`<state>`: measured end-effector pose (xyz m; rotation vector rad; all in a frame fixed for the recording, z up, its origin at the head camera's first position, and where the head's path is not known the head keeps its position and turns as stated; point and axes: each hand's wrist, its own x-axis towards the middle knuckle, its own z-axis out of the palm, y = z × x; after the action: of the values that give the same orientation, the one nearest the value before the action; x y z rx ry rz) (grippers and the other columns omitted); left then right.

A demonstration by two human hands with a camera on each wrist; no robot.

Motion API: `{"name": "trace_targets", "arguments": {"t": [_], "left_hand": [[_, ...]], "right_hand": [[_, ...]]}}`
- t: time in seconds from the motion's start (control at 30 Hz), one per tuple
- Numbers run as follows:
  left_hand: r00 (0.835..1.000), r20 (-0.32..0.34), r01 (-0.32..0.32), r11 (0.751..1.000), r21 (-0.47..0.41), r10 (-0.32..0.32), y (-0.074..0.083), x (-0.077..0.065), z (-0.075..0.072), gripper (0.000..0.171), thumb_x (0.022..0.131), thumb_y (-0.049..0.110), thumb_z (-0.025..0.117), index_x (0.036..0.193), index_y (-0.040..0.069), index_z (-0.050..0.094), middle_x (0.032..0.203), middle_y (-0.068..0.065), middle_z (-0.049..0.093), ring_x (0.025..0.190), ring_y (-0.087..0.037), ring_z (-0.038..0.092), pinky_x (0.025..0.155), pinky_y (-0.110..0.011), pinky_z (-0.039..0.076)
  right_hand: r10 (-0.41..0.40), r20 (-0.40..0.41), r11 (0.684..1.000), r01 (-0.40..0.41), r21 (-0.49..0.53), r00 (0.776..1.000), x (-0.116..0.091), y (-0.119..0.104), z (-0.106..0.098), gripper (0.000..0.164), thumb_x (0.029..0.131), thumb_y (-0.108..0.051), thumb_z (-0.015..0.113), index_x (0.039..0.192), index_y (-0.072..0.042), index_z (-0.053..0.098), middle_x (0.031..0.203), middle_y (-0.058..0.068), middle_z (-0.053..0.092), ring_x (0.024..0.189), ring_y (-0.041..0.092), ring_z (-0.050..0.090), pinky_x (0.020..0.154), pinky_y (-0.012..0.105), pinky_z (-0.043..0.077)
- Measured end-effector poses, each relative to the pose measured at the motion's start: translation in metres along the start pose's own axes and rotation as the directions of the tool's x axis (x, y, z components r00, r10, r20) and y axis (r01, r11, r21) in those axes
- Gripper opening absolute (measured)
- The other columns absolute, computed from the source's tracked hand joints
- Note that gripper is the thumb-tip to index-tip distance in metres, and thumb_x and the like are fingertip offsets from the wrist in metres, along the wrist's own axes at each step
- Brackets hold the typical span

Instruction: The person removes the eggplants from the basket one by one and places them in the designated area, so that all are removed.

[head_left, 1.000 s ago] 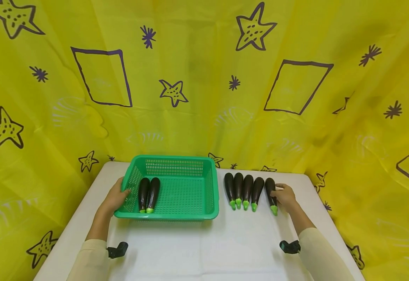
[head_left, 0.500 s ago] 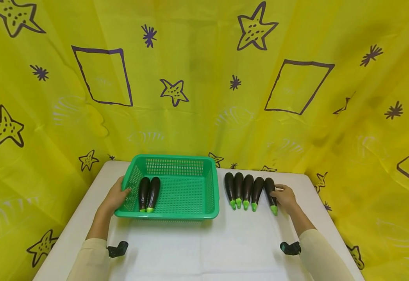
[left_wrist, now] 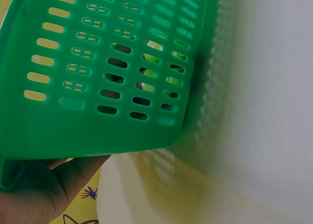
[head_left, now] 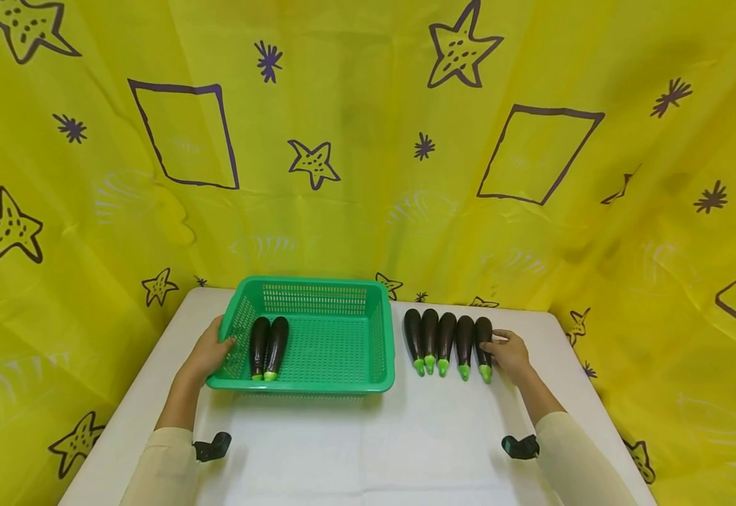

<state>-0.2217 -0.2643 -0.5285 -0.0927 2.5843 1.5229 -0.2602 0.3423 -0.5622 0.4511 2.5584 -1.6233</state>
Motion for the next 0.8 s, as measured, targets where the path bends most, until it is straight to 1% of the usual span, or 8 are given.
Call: {"name": "trace_targets", "arguments": {"t": [0.07,0.17,0.37,0.6,0.67,0.73,0.8], "left_hand": [[1.000,-0.003,-0.005,1.000,0.001,0.005,-0.0002,0.0001,0.0000,0.064,0.107,-0.001,0.043,0.160,-0.015,0.010,0.155,-0.044,0.027,0.137,-0.058,0.035,0.112,-0.071,0.029],[1.000,-0.004,-0.009,1.000,0.002,0.009,-0.0007,0.0005,-0.0001,0.064,0.106,-0.001,0.043,0.160,-0.015,0.010,0.155,-0.044,0.027,0.138,-0.058,0.034,0.113,-0.071,0.028],[1.000,0.002,-0.003,1.000,0.000,0.003,-0.0018,0.0013,-0.0003,0.065,0.107,0.000,0.043,0.160,-0.015,0.008,0.157,-0.044,0.024,0.141,-0.059,0.031,0.114,-0.072,0.026],[1.000,-0.001,-0.006,1.000,-0.004,0.006,-0.0015,0.0007,0.0000,0.064,0.107,-0.001,0.043,0.160,-0.014,0.010,0.155,-0.043,0.027,0.137,-0.057,0.035,0.112,-0.071,0.029],[1.000,0.000,-0.005,1.000,-0.003,0.005,-0.0014,0.0007,-0.0001,0.064,0.107,-0.001,0.043,0.160,-0.014,0.010,0.156,-0.043,0.027,0.138,-0.058,0.035,0.112,-0.071,0.029],[1.000,0.000,-0.005,1.000,0.000,0.005,-0.0019,0.0011,-0.0002,0.065,0.107,-0.001,0.043,0.160,-0.014,0.010,0.156,-0.043,0.026,0.138,-0.058,0.035,0.112,-0.071,0.029],[1.000,-0.002,-0.007,1.000,0.003,0.007,-0.0023,0.0013,-0.0003,0.065,0.107,-0.001,0.044,0.160,-0.014,0.010,0.156,-0.044,0.026,0.138,-0.058,0.035,0.112,-0.071,0.030]], "right_hand": [[-0.003,0.000,1.000,0.003,0.019,1.000,-0.0006,-0.0001,0.0009,0.063,0.099,-0.005,0.067,0.149,0.018,0.036,0.142,0.045,0.047,0.094,0.022,0.069,0.075,0.021,0.056],[-0.001,-0.006,0.999,0.001,0.038,1.000,-0.0018,-0.0009,0.0017,0.064,0.099,-0.005,0.066,0.149,0.019,0.036,0.142,0.046,0.047,0.090,0.017,0.069,0.077,0.022,0.057],[0.002,-0.016,0.999,-0.001,0.047,1.000,-0.0044,-0.0031,0.0020,0.064,0.099,-0.006,0.066,0.149,0.020,0.036,0.140,0.045,0.049,0.091,0.016,0.069,0.080,0.026,0.059],[-0.006,-0.015,0.998,0.007,0.059,1.000,-0.0049,-0.0037,-0.0005,0.066,0.100,-0.005,0.066,0.150,0.020,0.033,0.140,0.045,0.049,0.091,0.015,0.069,0.083,0.029,0.060],[-0.003,-0.020,0.999,0.004,0.051,1.000,-0.0049,-0.0034,-0.0015,0.067,0.100,-0.007,0.067,0.151,0.020,0.033,0.139,0.044,0.051,0.091,0.015,0.068,0.082,0.029,0.060],[-0.007,-0.034,1.000,0.008,0.027,0.999,-0.0047,-0.0025,-0.0022,0.066,0.100,-0.008,0.067,0.151,0.019,0.035,0.138,0.042,0.052,0.093,0.017,0.067,0.079,0.025,0.059],[-0.018,-0.055,1.000,0.017,-0.021,0.998,-0.0045,-0.0020,-0.0027,0.065,0.100,-0.011,0.067,0.151,0.017,0.037,0.136,0.040,0.054,0.098,0.025,0.066,0.077,0.024,0.056]]}}
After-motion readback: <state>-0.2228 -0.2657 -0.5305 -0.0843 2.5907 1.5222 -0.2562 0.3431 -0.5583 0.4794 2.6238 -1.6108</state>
